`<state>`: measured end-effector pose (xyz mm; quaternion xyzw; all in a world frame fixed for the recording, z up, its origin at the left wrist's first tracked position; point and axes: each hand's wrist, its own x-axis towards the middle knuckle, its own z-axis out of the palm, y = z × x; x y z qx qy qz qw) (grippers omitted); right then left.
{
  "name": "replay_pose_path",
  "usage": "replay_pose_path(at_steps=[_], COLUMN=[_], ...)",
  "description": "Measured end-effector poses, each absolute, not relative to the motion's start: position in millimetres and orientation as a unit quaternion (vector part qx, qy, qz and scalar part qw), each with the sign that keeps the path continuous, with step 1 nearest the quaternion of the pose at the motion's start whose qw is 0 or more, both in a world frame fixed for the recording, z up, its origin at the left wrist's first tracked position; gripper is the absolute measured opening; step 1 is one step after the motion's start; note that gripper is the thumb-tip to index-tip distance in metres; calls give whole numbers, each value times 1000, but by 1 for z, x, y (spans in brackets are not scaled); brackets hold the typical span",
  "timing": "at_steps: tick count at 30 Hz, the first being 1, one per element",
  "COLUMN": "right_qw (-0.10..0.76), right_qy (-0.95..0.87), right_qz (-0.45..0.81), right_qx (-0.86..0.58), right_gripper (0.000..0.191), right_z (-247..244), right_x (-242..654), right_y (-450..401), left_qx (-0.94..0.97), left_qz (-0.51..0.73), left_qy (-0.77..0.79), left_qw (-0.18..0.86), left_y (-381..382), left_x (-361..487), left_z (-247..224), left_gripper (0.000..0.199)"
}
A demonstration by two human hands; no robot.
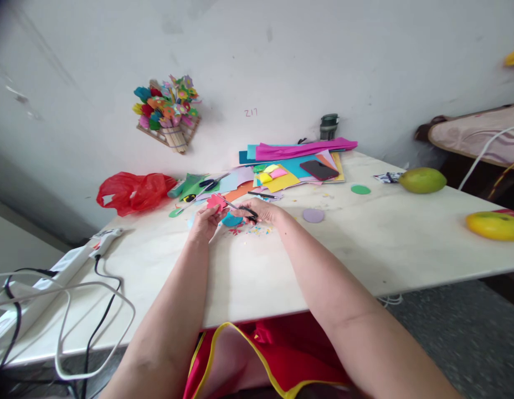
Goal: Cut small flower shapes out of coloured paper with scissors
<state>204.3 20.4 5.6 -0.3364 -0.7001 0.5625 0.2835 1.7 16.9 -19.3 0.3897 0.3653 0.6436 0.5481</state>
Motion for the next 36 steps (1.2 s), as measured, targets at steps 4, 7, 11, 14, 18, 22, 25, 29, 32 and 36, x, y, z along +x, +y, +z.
replay_pose_path(at_steps=[4, 7, 11, 14, 18, 22, 25, 29, 32, 36], right_qw=[283, 283, 290, 293, 292, 294, 295, 296, 296, 294], right_qy=[-703, -702, -699, -693, -694, -699, -700, -699, -698, -695], right_qz=[558, 559, 556, 553, 549, 546, 545, 548, 552, 555], right_qx=[-339, -339, -344, -358, -363, -357, -355, -353, -348, -351], right_gripper=[29, 28, 31, 33, 33, 33, 33, 32, 32, 31], right_z=[4, 4, 7, 10, 9, 5, 4, 5, 6, 8], right_x=[204, 204, 204, 203, 203, 204, 204, 204, 204, 204], right_y=[22, 22, 20, 18, 18, 22, 23, 22, 21, 19], left_qx=[394, 397, 396, 400, 410, 417, 417, 417, 415, 410], left_qz=[640, 638, 638, 634, 628, 620, 615, 614, 614, 616], left_qy=[363, 361, 357, 355, 349, 351, 355, 353, 353, 347], left_qw=[550, 552, 556, 558, 562, 564, 567, 570, 571, 575], left_y=[15, 15, 16, 17, 18, 16, 15, 14, 14, 13], left_x=[2, 2, 1, 0, -1, 0, 1, 1, 1, 2], left_z=[-19, -19, -20, -22, -23, -22, -21, -20, -19, -19], left_gripper=[21, 21, 21, 21, 21, 20, 19, 22, 22, 24])
